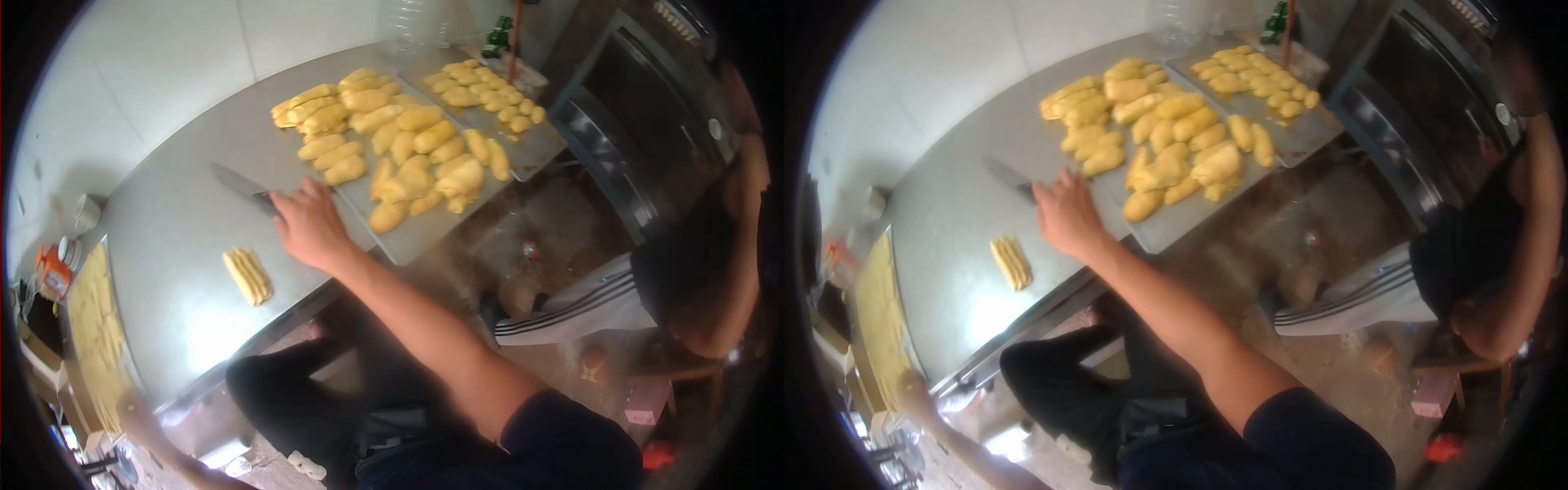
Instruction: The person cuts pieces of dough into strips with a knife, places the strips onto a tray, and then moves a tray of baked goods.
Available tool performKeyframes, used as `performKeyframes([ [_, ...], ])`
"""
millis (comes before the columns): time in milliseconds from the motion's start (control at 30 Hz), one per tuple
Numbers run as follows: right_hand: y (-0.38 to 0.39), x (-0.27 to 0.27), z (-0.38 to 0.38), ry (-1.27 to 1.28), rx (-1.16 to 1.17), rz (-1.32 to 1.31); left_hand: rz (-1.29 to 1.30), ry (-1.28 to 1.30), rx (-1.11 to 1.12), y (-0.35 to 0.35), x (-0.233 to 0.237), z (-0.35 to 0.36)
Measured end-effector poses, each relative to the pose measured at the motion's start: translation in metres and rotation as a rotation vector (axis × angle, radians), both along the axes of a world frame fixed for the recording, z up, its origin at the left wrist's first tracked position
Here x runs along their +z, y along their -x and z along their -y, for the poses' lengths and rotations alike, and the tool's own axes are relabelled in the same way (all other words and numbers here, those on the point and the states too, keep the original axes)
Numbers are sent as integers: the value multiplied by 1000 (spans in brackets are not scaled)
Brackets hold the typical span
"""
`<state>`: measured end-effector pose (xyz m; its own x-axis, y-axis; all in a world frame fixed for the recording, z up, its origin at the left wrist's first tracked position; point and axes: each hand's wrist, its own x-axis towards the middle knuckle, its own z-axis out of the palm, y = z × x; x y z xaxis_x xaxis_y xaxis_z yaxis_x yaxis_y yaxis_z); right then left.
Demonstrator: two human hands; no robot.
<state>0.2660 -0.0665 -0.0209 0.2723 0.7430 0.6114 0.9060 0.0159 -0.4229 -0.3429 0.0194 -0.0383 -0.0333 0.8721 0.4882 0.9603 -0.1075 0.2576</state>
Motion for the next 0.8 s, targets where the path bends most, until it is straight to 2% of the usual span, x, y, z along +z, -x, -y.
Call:
performKeyframes([
  [67, 0, 3, 2, 16, 2, 3, 72, 49, 13, 5, -5, -4],
  [267, -1, 7, 5, 38, 16, 0, 54, -33, 2, -10, -2, 3],
  [367, -1, 7, 5, 24, 18, -16, 153, 41, 22, -15, 1, 3],
  [567, -1, 8, 5, 48, 20, -14, 64, 44, 47, -13, 4, 1],
  [667, -1, 5, 5, 22, 15, 4, 102, 77, 52, -11, 6, 4],
  [800, -1, 2, 2, -6, 14, 7, -71, 20, 117, -25, 16, 10],
])
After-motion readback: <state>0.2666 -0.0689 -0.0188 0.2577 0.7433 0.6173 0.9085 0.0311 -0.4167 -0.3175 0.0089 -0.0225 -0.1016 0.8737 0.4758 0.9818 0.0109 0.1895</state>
